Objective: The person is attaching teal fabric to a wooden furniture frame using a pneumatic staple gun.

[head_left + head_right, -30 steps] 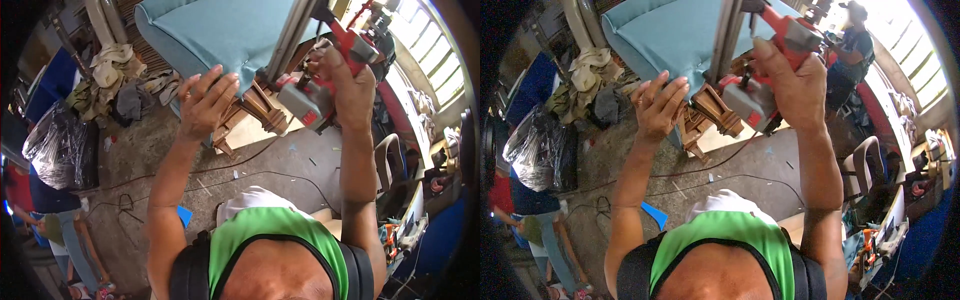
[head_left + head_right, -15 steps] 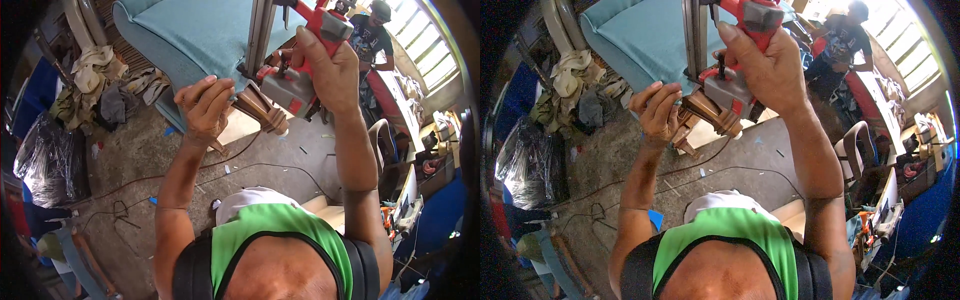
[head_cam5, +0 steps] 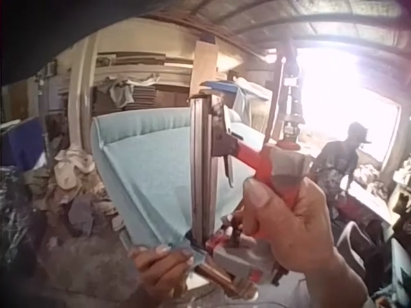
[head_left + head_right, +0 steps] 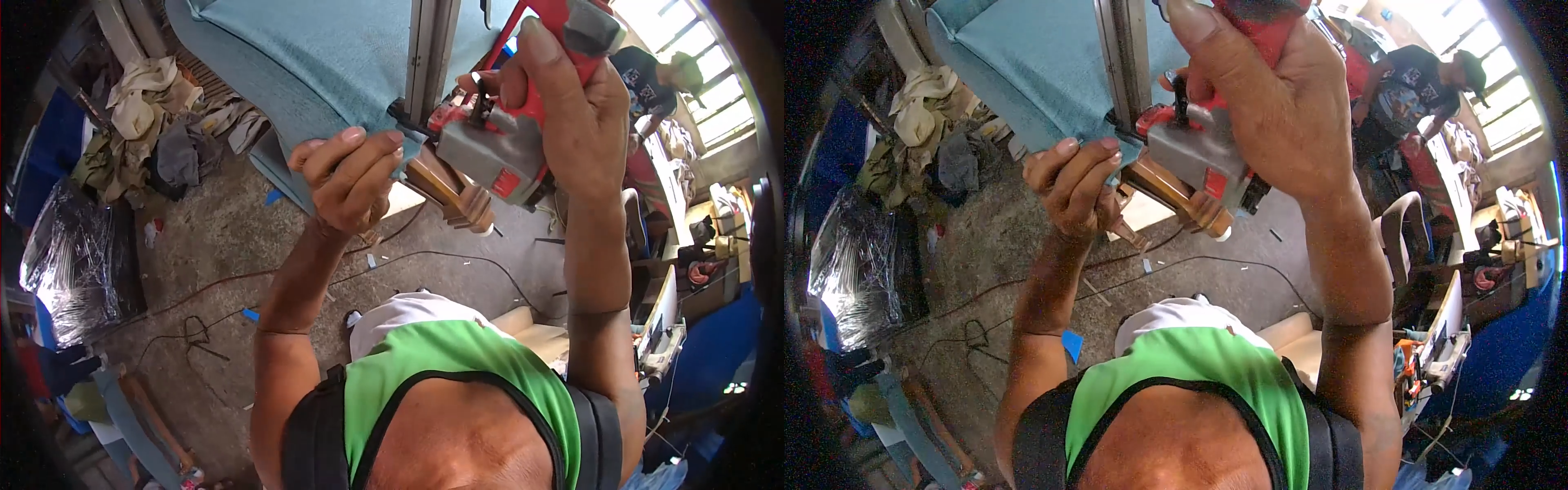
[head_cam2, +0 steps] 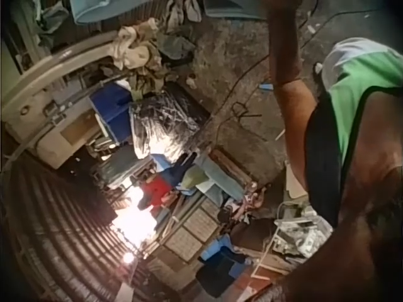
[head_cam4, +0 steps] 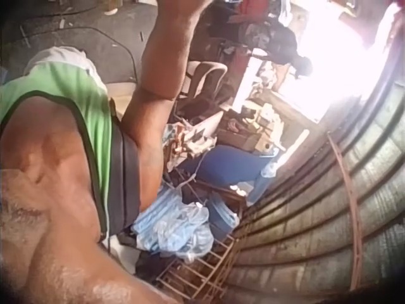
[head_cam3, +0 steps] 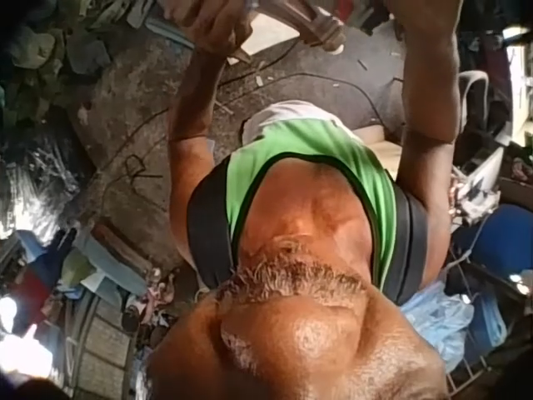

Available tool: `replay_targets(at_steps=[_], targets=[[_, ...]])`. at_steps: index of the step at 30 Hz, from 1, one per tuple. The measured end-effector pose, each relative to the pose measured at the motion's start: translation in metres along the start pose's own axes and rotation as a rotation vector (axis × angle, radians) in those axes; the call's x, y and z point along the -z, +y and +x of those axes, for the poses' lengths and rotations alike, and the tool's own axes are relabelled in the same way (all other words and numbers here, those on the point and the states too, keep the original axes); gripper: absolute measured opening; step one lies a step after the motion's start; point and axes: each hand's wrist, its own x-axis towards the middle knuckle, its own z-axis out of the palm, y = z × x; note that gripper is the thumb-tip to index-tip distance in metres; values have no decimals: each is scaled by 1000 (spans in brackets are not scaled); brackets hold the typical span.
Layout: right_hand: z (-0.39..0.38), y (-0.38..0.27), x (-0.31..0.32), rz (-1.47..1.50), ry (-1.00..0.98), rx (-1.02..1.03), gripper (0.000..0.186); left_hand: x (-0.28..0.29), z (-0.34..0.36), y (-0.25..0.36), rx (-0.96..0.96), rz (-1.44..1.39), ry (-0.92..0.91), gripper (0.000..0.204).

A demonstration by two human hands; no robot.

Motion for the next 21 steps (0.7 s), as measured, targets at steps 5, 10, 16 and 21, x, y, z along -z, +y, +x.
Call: replay_targets(at_steps=[5,10,16,21], targets=[[-4,-8,-13,-66,25,-82,31,2,-3,-4,11,34,-17,12],[-9,-5,0,-64,-44,12,32,1,-6,0,6,62,33,22],[-11,-21,14,-129,-59,-39,36,1,-9,-6,-16,90,48,27],[-6,-19,-1,-34,-39,-39,37,0,-8,-1,25,54,66,26]])
